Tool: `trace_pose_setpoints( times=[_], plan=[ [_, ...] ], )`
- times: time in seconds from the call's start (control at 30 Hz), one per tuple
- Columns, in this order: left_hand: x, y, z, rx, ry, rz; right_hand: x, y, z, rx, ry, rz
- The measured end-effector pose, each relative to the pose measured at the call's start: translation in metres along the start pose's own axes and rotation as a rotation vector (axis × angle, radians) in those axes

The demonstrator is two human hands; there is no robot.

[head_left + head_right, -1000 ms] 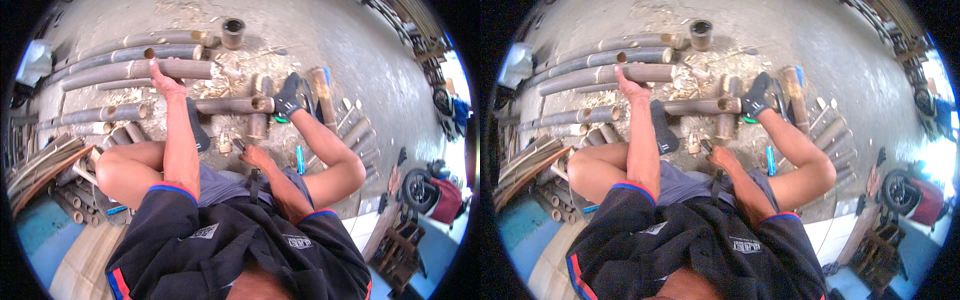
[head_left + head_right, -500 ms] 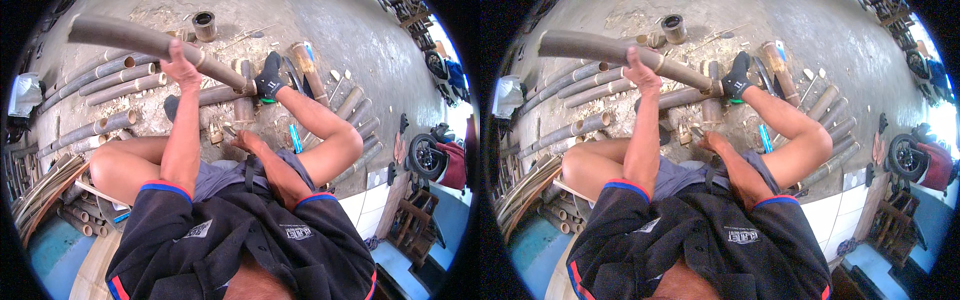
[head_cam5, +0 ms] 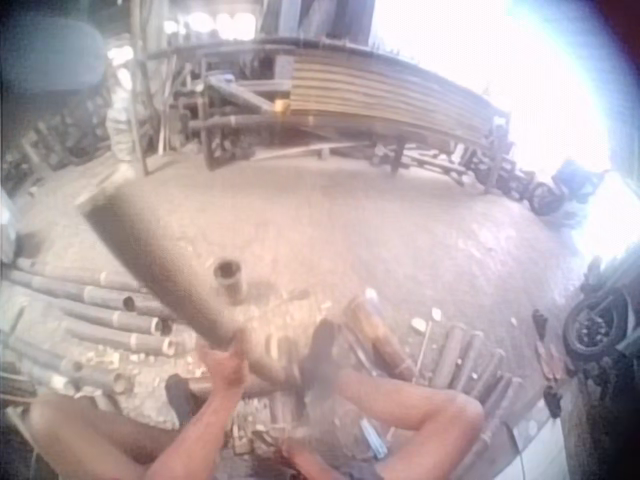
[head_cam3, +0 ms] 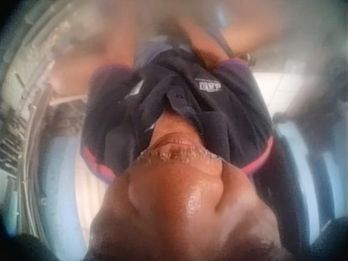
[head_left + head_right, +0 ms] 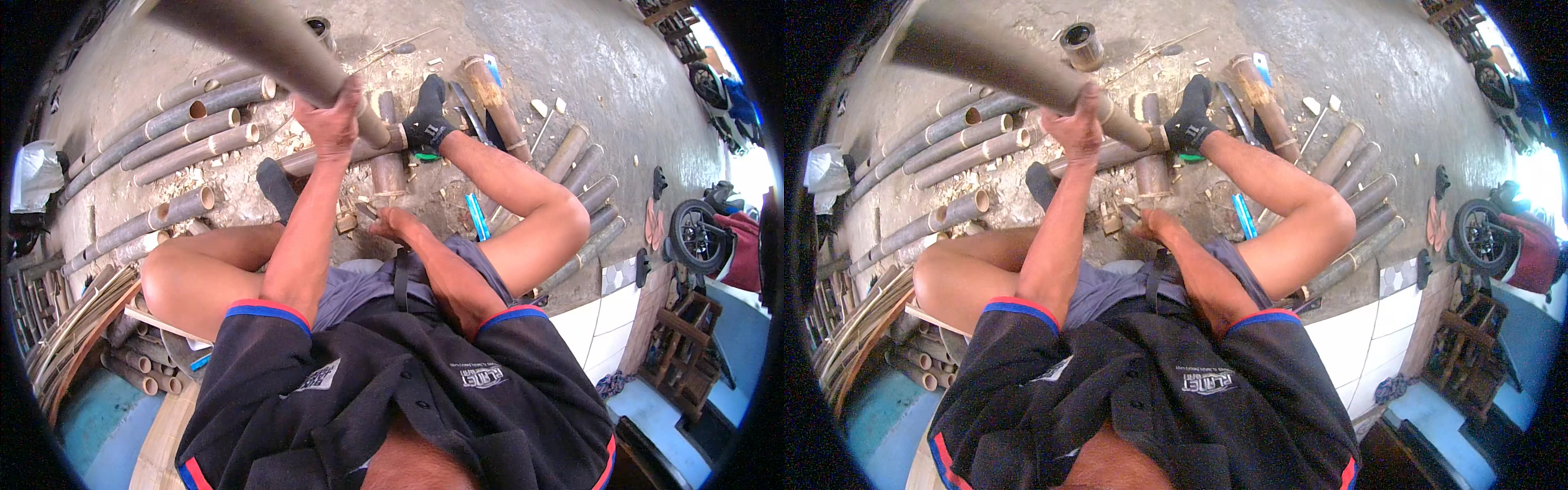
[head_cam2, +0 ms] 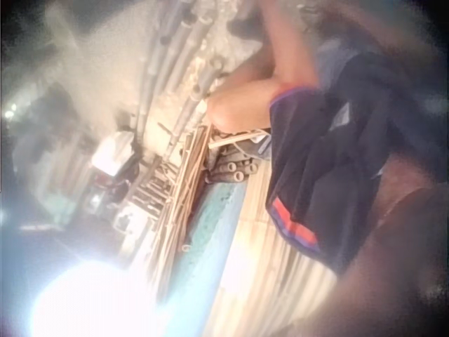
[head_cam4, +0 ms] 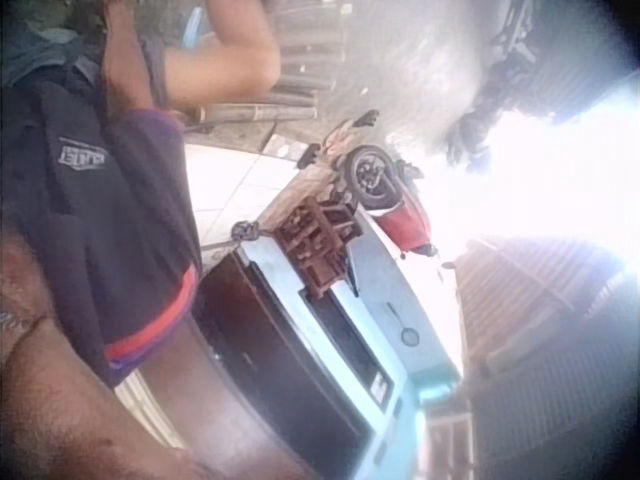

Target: The person sits on the floor and repeatedly hammers a chisel into bamboo segments to carve out the interior. They rotate the bamboo and reposition it frequently while striking with a wooden mallet.

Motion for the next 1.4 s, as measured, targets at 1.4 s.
trace_pose_setpoints(
  times=[1.4],
  plan=[
    [-0.026, 0.008, -0.011, 0.345, -0.535, 0.133, 0.406, -0.19, -0.27, 0.438, 1.192, -0.226]
  ],
)
Point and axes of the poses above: each hand's wrist, its own z-axis towards the middle knuckle, its own x-axis out of the back of the hand, y = z × x, the point moved 5 cm from there along z, towards the middle knuckle, and after that the axes turned 1 degree about z, right-handed, at the moved point
